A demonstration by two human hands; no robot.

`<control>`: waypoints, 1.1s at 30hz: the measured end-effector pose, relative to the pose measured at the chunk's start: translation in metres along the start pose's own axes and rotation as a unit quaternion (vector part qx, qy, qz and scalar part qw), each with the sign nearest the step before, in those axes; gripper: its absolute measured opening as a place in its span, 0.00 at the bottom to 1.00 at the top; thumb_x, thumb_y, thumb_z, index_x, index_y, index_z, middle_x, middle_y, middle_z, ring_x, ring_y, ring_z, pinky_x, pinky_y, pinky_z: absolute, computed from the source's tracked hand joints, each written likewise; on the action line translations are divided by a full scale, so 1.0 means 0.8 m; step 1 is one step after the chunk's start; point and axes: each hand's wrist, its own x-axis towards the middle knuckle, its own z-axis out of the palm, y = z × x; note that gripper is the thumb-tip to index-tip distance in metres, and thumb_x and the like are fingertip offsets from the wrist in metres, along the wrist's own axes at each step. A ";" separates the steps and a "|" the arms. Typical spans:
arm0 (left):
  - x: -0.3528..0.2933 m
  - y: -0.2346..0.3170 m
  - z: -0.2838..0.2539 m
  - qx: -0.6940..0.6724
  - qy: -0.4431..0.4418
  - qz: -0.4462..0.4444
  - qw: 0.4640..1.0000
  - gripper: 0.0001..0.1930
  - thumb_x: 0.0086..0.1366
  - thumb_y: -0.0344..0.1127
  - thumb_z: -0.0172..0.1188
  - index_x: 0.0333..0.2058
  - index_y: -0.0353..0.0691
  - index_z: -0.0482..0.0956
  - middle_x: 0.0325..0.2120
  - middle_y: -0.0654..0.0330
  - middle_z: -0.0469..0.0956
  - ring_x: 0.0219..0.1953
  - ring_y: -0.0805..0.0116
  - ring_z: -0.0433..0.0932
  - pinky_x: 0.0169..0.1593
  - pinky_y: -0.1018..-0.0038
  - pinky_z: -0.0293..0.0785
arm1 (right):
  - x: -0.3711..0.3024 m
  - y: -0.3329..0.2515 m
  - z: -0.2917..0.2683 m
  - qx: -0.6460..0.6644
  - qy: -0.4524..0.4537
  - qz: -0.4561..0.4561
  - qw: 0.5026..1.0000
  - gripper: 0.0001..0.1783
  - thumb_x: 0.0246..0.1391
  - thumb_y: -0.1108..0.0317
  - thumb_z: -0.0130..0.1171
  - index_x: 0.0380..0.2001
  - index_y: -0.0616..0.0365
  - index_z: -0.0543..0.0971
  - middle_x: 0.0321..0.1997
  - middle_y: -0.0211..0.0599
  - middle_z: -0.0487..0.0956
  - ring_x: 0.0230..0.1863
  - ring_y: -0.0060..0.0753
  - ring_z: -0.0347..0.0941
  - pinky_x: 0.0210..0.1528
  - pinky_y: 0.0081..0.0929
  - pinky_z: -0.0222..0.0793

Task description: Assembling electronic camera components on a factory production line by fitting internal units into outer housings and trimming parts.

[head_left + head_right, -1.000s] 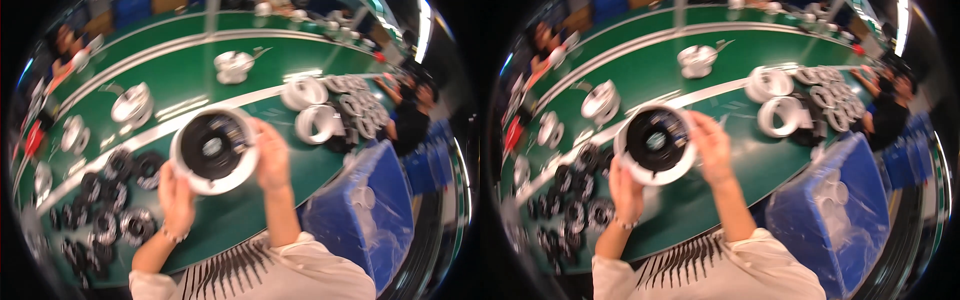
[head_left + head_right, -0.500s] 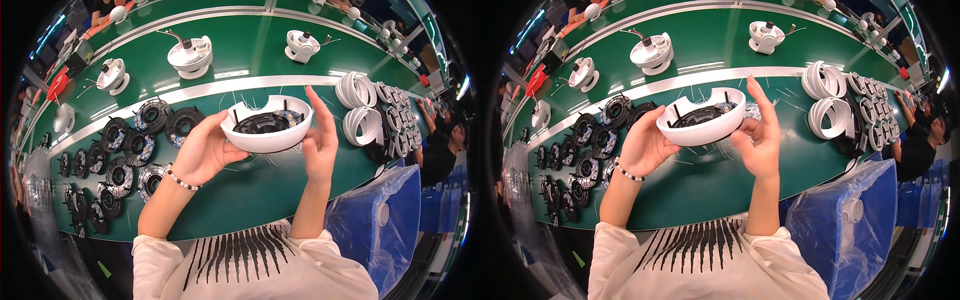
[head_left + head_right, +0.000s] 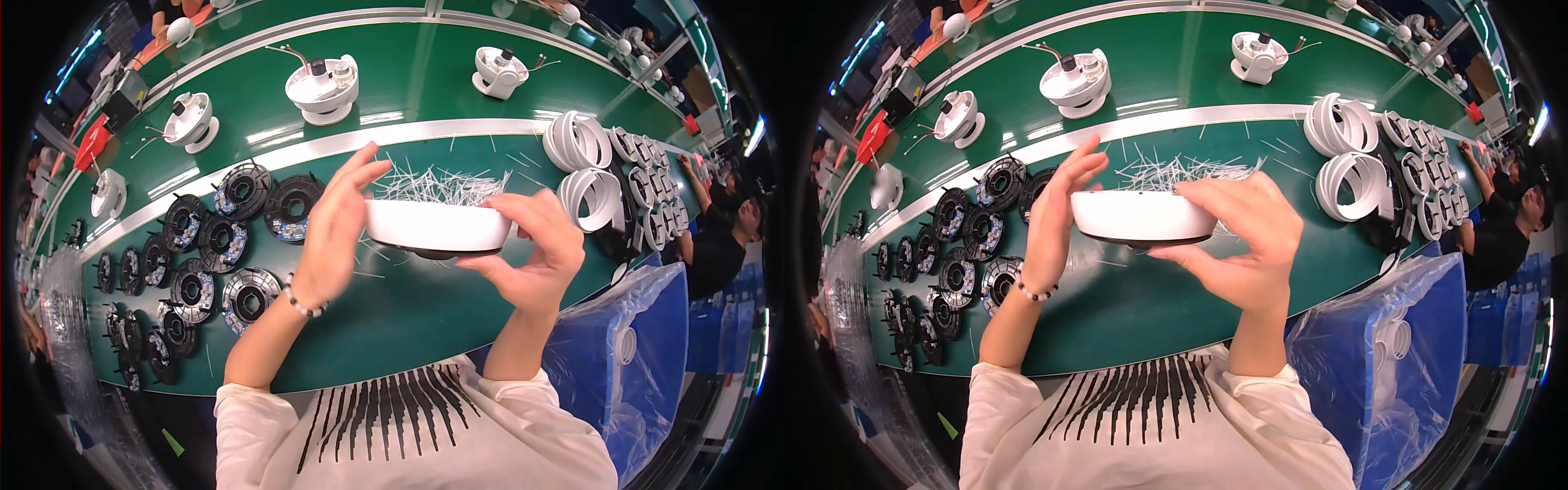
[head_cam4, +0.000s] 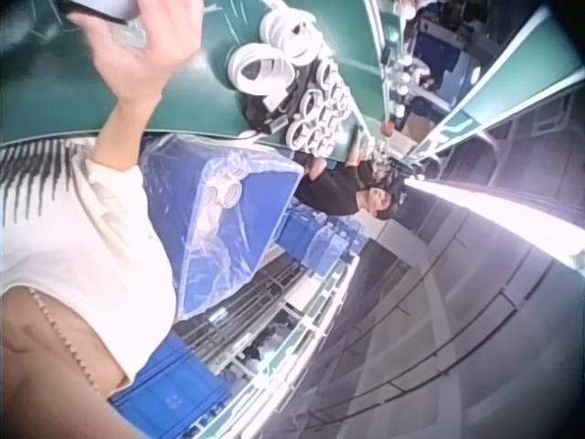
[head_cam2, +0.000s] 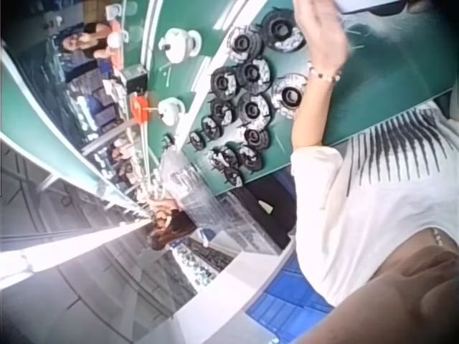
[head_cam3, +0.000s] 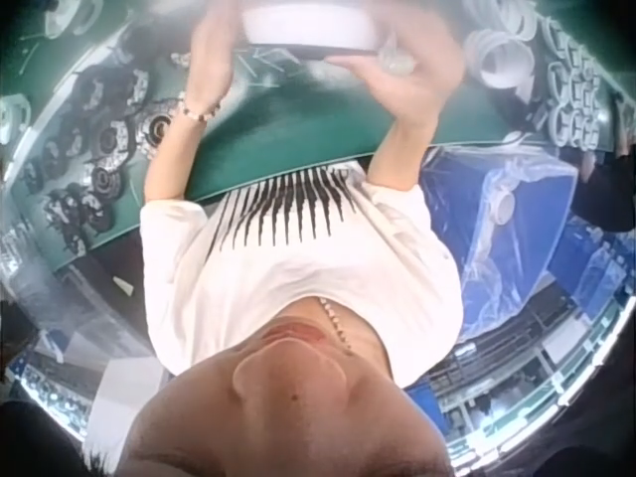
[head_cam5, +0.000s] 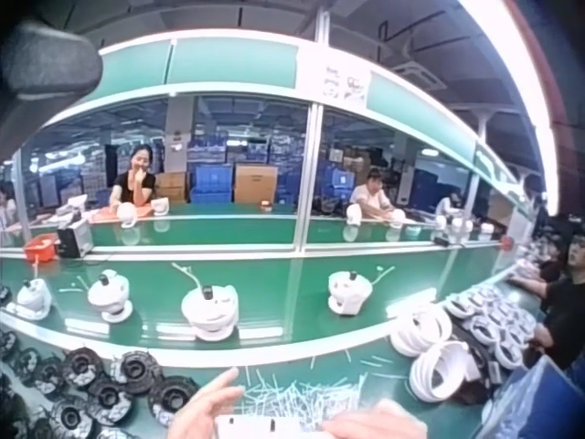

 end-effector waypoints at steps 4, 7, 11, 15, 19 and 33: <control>-0.006 0.027 0.011 0.159 -0.012 0.245 0.956 0.31 0.42 0.49 0.65 0.42 0.35 0.68 0.40 0.51 0.71 0.44 0.56 0.71 0.51 0.65 0.60 | 0.005 -0.002 0.005 0.006 -0.041 -0.047 0.998 0.26 0.14 0.65 0.71 0.27 0.56 0.78 0.25 0.33 0.76 0.29 0.30 0.67 0.29 0.25 0.60; -0.006 0.013 0.006 0.148 0.001 0.278 0.949 0.29 0.36 0.44 0.69 0.37 0.35 0.70 0.31 0.55 0.75 0.35 0.60 0.75 0.43 0.68 0.68 | -0.001 0.005 0.017 0.094 -0.031 -0.042 0.994 0.27 0.15 0.66 0.71 0.29 0.60 0.77 0.28 0.36 0.76 0.29 0.32 0.68 0.31 0.25 0.63; -0.014 0.008 0.003 0.026 0.007 0.256 0.966 0.27 0.37 0.41 0.70 0.34 0.32 0.70 0.27 0.55 0.75 0.31 0.64 0.75 0.38 0.72 0.72 | 0.000 -0.001 0.023 0.241 -0.058 0.032 0.968 0.29 0.17 0.68 0.71 0.31 0.65 0.75 0.28 0.39 0.75 0.31 0.33 0.71 0.33 0.24 0.66; -0.015 0.006 0.008 -0.084 0.020 0.244 0.966 0.25 0.39 0.39 0.69 0.33 0.32 0.68 0.24 0.55 0.74 0.30 0.65 0.75 0.44 0.65 0.69 | -0.002 -0.010 0.024 0.260 -0.049 0.016 0.964 0.27 0.19 0.67 0.70 0.30 0.65 0.74 0.26 0.39 0.75 0.27 0.32 0.71 0.29 0.22 0.66; -0.022 0.008 0.003 -0.059 0.030 0.257 0.964 0.24 0.41 0.40 0.67 0.33 0.32 0.67 0.24 0.56 0.74 0.30 0.66 0.75 0.48 0.57 0.64 | -0.006 -0.021 0.031 0.222 -0.018 0.023 0.975 0.25 0.22 0.65 0.70 0.29 0.64 0.74 0.24 0.39 0.75 0.23 0.31 0.71 0.25 0.19 0.66; -0.017 0.006 -0.008 -0.232 0.026 0.081 0.969 0.30 0.48 0.52 0.60 0.40 0.33 0.64 0.31 0.58 0.71 0.39 0.64 0.71 0.51 0.55 0.61 | 0.006 -0.032 0.022 0.301 -0.041 0.104 0.947 0.28 0.26 0.76 0.65 0.39 0.66 0.73 0.36 0.45 0.75 0.35 0.33 0.72 0.35 0.22 0.67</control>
